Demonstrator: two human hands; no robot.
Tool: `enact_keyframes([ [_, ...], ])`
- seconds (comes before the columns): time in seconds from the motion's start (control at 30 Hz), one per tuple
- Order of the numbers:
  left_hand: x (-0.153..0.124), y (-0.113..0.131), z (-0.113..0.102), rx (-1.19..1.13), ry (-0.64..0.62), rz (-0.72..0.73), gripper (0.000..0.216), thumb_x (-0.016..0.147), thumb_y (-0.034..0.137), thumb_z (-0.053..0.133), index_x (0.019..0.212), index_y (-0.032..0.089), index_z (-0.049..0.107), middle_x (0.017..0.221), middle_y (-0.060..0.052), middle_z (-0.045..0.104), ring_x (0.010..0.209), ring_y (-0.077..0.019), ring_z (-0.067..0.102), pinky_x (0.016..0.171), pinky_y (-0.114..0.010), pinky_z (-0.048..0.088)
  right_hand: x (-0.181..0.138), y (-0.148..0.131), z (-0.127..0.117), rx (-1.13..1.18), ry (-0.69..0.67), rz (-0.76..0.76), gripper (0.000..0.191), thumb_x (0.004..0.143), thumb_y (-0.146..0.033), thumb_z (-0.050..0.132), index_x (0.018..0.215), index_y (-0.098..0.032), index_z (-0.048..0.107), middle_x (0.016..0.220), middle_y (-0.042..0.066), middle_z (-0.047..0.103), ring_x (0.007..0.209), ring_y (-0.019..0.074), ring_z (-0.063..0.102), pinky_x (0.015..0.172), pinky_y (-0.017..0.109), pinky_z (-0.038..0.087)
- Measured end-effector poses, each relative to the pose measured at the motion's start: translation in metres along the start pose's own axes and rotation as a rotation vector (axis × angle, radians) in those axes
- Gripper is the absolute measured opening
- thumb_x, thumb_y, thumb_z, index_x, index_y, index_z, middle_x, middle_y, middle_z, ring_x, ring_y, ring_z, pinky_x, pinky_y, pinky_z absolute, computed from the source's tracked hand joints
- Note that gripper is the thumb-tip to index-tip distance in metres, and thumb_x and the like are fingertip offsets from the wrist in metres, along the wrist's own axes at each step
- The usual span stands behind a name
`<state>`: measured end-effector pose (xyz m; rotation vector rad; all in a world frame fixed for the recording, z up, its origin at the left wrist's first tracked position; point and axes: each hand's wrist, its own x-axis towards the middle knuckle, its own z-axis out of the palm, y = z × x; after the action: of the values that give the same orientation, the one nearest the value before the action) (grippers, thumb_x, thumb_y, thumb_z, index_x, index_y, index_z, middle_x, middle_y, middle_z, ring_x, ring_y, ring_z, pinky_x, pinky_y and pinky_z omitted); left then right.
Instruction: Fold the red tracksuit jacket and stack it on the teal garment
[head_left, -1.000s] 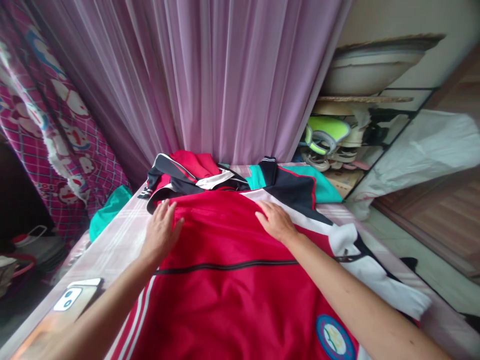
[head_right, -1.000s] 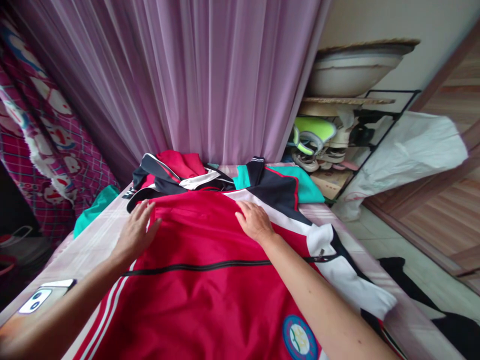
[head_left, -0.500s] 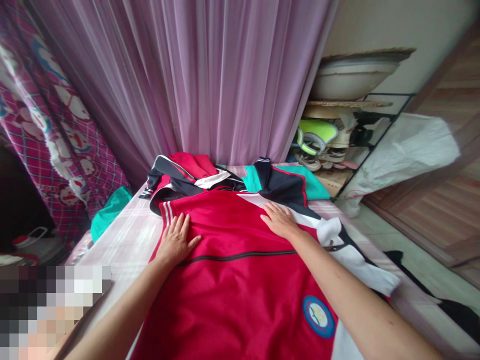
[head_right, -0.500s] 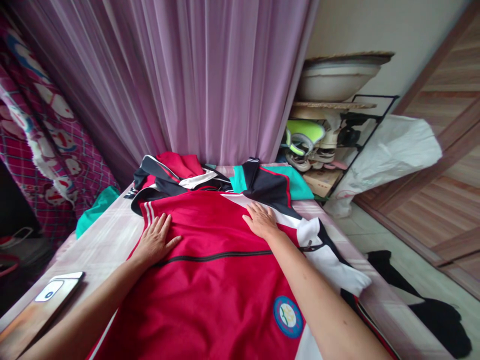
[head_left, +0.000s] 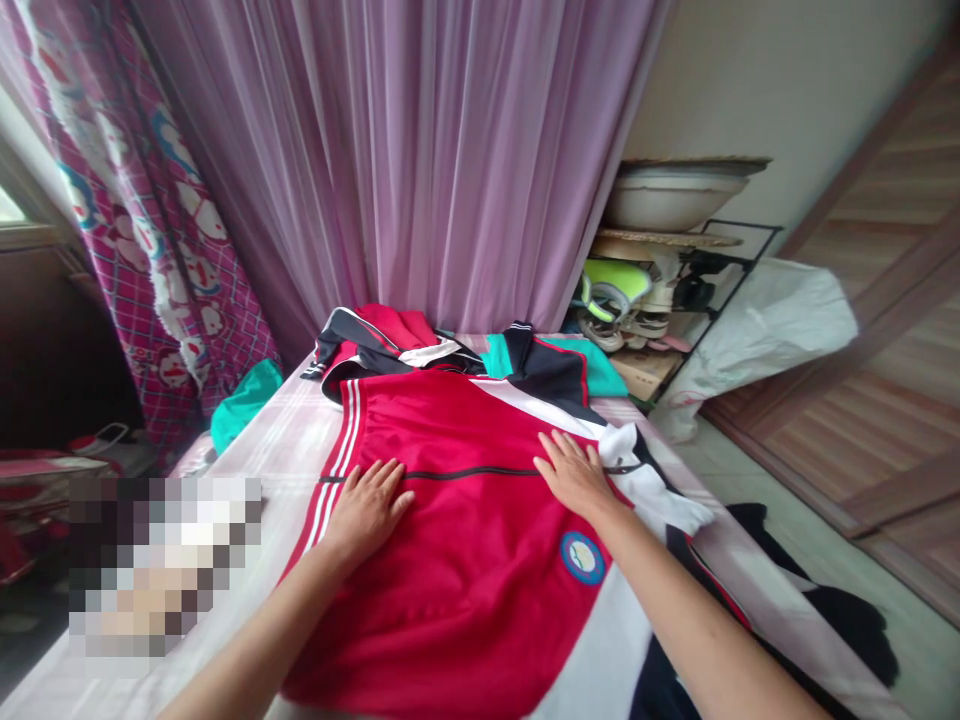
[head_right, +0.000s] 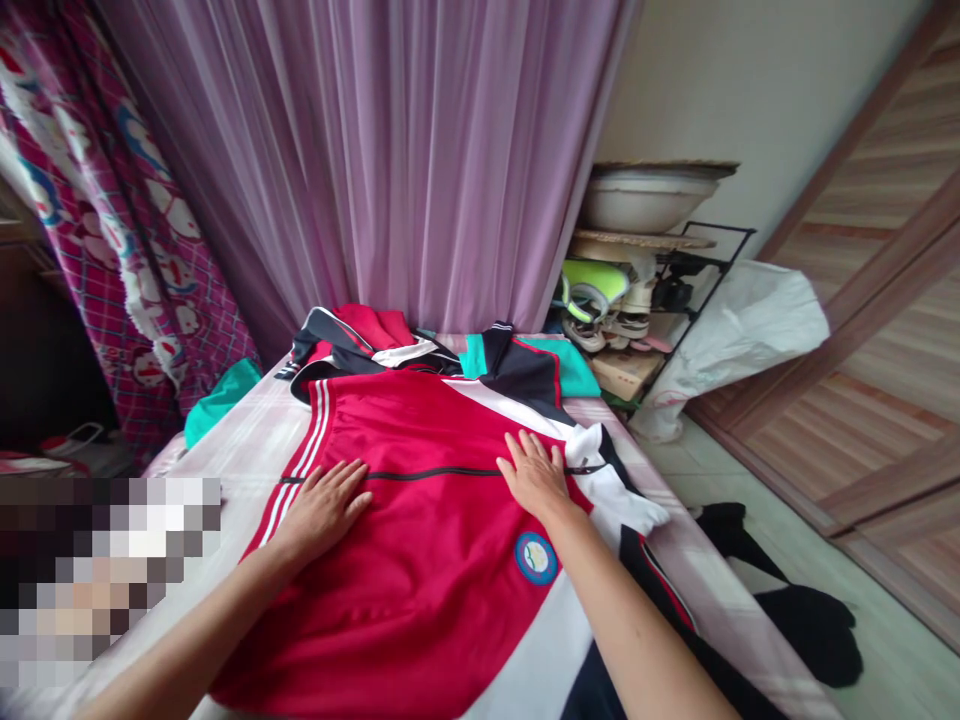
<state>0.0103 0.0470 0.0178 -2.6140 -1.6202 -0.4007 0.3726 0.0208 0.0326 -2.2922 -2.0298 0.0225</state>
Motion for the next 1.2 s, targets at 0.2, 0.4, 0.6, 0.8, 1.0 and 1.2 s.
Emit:
enact_keyframes([
  [0.2, -0.064, -0.007, -0.009, -0.083, 0.022, -0.009, 0.052, 0.097, 0.049, 0.041, 0.141, 0.026, 0.055, 0.148, -0.009, 0.053, 0.143, -0.0297, 0.040, 0.118, -0.055, 0.029, -0.063, -0.016, 0.003, 0.017, -0.057, -0.106, 0.056, 0.099, -0.044, 0.038, 0.151, -0.022, 0.043, 0.159, 0.014, 0.034, 0.147, 0.0301, 0.032, 0.116, 0.055, 0.027],
  [0.4, -0.089, -0.031, -0.026, -0.328, 0.081, -0.159, 0.056, 0.097, 0.050, 0.032, 0.133, 0.017, 0.060, 0.144, -0.013, 0.057, 0.131, -0.0251, 0.054, 0.113, -0.043, 0.041, -0.087, -0.005, 0.006, 0.108, 0.042, -0.160, 0.053, 0.098, -0.041, 0.038, 0.145, -0.018, 0.051, 0.152, 0.015, 0.047, 0.141, 0.0282, 0.042, 0.114, 0.047, 0.035],
  [0.6, -0.118, -0.039, -0.031, -0.335, 0.179, -0.326, 0.054, 0.092, 0.051, 0.037, 0.121, 0.016, 0.066, 0.137, -0.014, 0.062, 0.126, -0.0261, 0.059, 0.110, -0.041, 0.044, -0.114, -0.005, 0.012, 0.229, 0.196, -0.220, 0.045, 0.093, -0.035, 0.044, 0.129, -0.016, 0.064, 0.140, 0.017, 0.058, 0.131, 0.0298, 0.053, 0.110, 0.048, 0.041],
  [0.8, -0.144, -0.043, -0.037, -0.204, 0.265, -0.463, 0.045, 0.091, 0.047, 0.039, 0.103, 0.018, 0.071, 0.122, -0.013, 0.071, 0.115, -0.0262, 0.063, 0.106, -0.042, 0.045, -0.151, -0.050, -0.021, 0.525, 0.025, -0.493, 0.019, 0.088, -0.035, 0.058, 0.090, -0.024, 0.073, 0.093, 0.005, 0.073, 0.089, 0.0196, 0.068, 0.085, 0.033, 0.053],
  [1.0, -0.158, -0.043, -0.053, -0.271, 0.147, -0.459, 0.043, 0.090, 0.052, 0.040, 0.090, 0.021, 0.070, 0.117, -0.011, 0.073, 0.115, -0.0249, 0.063, 0.104, -0.040, 0.045, -0.174, -0.069, -0.028, 0.536, -0.207, -0.612, 0.015, 0.073, -0.029, 0.076, 0.085, -0.022, 0.072, 0.090, 0.002, 0.071, 0.086, 0.0178, 0.065, 0.081, 0.030, 0.049],
  [1.2, -0.173, -0.049, -0.060, -0.344, 0.040, -0.404, 0.046, 0.080, 0.064, 0.051, 0.087, 0.022, 0.069, 0.132, -0.013, 0.066, 0.128, -0.0304, 0.054, 0.108, -0.048, 0.040, -0.182, -0.063, -0.025, 0.541, -0.198, -0.601, 0.012, 0.076, -0.019, 0.066, 0.084, -0.023, 0.073, 0.090, 0.003, 0.071, 0.089, 0.0183, 0.065, 0.082, 0.030, 0.049],
])
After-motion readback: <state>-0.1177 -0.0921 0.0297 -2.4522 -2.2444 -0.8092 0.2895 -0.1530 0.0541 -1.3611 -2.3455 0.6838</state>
